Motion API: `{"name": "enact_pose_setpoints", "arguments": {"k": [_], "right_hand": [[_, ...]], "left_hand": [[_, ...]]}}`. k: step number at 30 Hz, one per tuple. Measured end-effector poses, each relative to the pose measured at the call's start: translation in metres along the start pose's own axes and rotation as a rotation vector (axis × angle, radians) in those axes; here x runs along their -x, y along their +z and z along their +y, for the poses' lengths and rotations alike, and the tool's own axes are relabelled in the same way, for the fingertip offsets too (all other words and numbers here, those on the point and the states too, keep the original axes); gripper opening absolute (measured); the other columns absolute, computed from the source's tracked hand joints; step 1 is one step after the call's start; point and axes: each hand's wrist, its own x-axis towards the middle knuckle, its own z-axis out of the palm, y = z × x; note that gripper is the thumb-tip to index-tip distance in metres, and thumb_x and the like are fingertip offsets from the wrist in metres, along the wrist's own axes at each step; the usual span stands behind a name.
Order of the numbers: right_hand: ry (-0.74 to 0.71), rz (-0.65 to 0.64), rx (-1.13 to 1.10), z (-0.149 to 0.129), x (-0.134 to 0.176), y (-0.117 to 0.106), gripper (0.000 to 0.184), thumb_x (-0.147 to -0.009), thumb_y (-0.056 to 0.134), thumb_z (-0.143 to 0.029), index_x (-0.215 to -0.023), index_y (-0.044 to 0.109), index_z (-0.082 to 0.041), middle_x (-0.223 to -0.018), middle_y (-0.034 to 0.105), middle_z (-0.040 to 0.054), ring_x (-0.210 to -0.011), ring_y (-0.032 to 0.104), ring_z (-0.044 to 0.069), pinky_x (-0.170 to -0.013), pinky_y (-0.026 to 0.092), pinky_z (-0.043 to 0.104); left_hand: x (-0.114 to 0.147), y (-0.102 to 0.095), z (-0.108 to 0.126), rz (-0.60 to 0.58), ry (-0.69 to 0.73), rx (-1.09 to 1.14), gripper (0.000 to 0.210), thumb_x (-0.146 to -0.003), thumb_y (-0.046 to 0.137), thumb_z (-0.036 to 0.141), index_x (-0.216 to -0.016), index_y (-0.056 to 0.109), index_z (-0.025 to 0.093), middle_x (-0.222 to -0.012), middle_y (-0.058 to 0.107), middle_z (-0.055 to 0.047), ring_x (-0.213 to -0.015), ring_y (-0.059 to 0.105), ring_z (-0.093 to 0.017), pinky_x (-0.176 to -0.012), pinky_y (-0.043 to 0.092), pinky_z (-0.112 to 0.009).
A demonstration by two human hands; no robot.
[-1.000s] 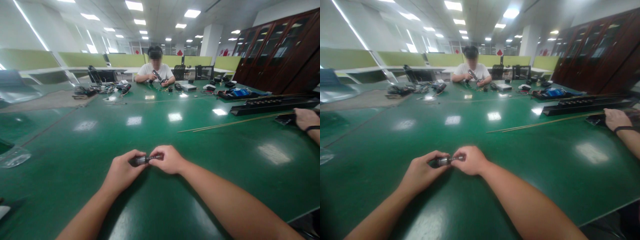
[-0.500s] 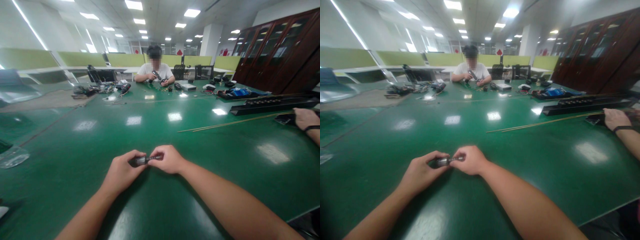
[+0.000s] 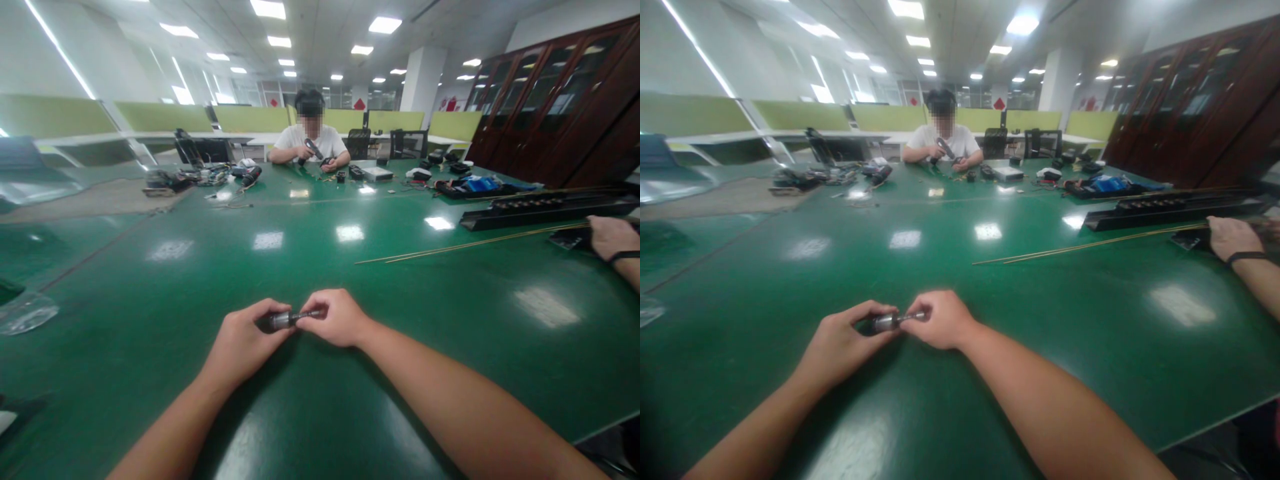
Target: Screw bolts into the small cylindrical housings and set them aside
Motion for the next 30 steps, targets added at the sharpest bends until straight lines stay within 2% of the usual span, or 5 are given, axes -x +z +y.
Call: {"name": "enact_pose_setpoints", "arguments": {"k": [30], "right_hand": [[0.005, -0.007, 0.023, 0.0016, 0.0004, 0.0005, 0.015, -0.079, 0.072, -0.031, -0.085, 0.073, -0.017, -0.079, 0.072, 0.0017, -0.068, 0.063, 0.013, -0.062, 0.045, 0.023]], "left_hand": [[-0.001, -0.0012, 0.0006, 0.001, 0.01, -0.012, 0.03, -0.074, 0.071, 0.047, -0.093, 0.074, 0.023, -0.09, 0.076, -0.004, -0.081, 0.072, -0.023, -0.075, 0.057, -0.031]]}}
